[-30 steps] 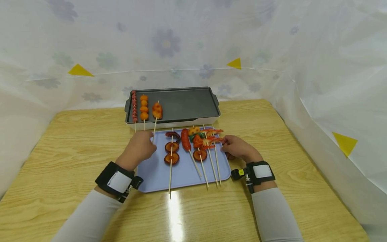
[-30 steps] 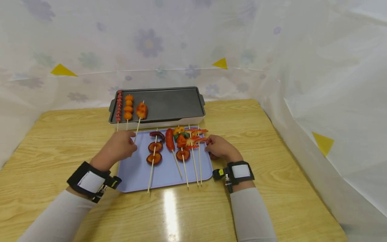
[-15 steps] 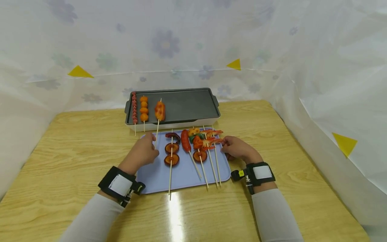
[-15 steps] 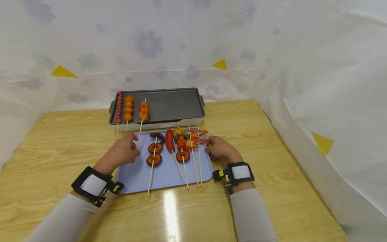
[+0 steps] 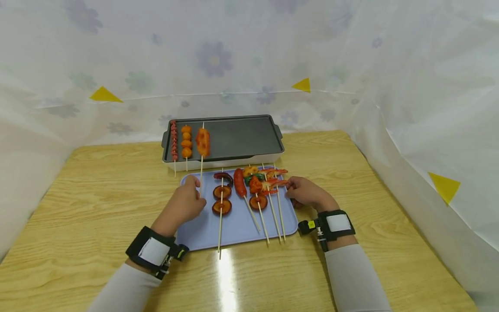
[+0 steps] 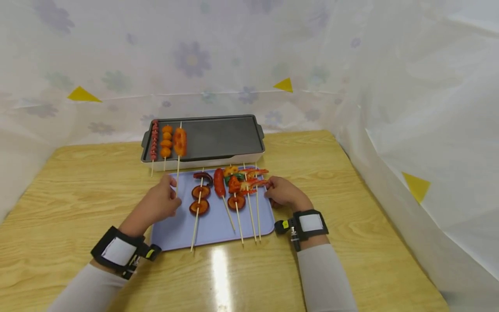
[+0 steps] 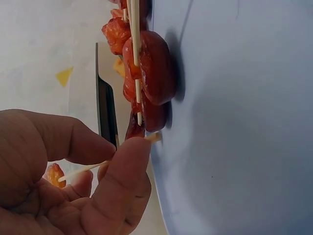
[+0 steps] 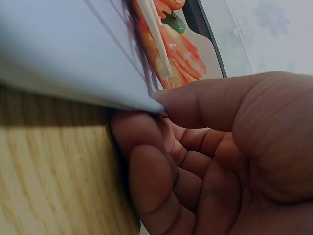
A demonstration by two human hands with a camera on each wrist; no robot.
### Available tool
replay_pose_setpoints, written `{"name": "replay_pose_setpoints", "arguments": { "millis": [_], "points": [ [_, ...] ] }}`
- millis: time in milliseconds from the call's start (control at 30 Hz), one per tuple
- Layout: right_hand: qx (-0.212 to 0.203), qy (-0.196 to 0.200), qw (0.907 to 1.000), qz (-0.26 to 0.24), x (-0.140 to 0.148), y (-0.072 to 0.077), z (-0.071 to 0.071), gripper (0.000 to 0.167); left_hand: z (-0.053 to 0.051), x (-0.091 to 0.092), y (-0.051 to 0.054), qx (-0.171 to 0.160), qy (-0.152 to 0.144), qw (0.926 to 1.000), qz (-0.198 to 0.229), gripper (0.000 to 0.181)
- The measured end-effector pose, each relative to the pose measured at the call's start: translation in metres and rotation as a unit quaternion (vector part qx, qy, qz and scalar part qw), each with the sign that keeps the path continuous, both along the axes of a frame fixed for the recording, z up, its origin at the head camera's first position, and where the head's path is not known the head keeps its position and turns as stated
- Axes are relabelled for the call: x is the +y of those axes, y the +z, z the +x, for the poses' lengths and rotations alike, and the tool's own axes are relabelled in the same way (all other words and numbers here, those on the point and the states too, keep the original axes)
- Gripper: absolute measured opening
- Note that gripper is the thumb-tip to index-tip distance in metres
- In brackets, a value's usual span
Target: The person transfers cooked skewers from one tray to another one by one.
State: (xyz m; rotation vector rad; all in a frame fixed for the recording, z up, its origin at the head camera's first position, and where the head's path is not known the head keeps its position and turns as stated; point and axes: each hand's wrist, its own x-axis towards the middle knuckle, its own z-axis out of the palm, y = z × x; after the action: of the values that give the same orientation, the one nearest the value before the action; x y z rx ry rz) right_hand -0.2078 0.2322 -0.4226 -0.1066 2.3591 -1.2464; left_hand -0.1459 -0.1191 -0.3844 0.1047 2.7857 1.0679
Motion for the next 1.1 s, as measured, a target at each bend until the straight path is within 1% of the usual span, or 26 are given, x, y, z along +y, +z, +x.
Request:
{"name": "replay_pose_setpoints", "arguments": {
  "millis": [133,367,500,667,767,933,1100],
  "points": [
    [0.001,0.001,1.0000,-0.002,0.000,0.001,0.001,0.012,0.006,0.001,0.002,0.008,0.002,1.0000,0.001,0.037],
    [-0.002,0.001,1.0000,-0.004,0.000,0.001,0.001,0.011,0.010,0.002,0.006,0.020,0.004,0.9998,-0.001,0.036],
    [0.000,0.000,1.0000,0.000,0.000,0.001,0.000,0.012,0.017,0.003,0.012,0.011,-0.002,0.9999,-0.007,0.036],
    [0.002,0.001,1.0000,0.005,0.000,0.000,-0.002,0.012,0.032,0.006,0.017,-0.010,-0.007,0.9999,-0.004,0.035],
    [0.001,0.001,0.9999,0.011,-0.001,0.000,-0.002,0.012,0.040,0.005,0.015,-0.017,-0.004,0.9998,-0.003,0.036],
    [-0.002,-0.003,0.9999,0.017,-0.002,0.000,-0.002,0.013,0.051,0.002,0.007,-0.021,0.007,0.9997,0.002,0.036],
    [-0.004,-0.003,0.9998,0.018,-0.001,-0.001,-0.003,0.012,0.063,0.003,0.000,-0.028,0.010,0.9995,0.008,0.035]
  ]
}}
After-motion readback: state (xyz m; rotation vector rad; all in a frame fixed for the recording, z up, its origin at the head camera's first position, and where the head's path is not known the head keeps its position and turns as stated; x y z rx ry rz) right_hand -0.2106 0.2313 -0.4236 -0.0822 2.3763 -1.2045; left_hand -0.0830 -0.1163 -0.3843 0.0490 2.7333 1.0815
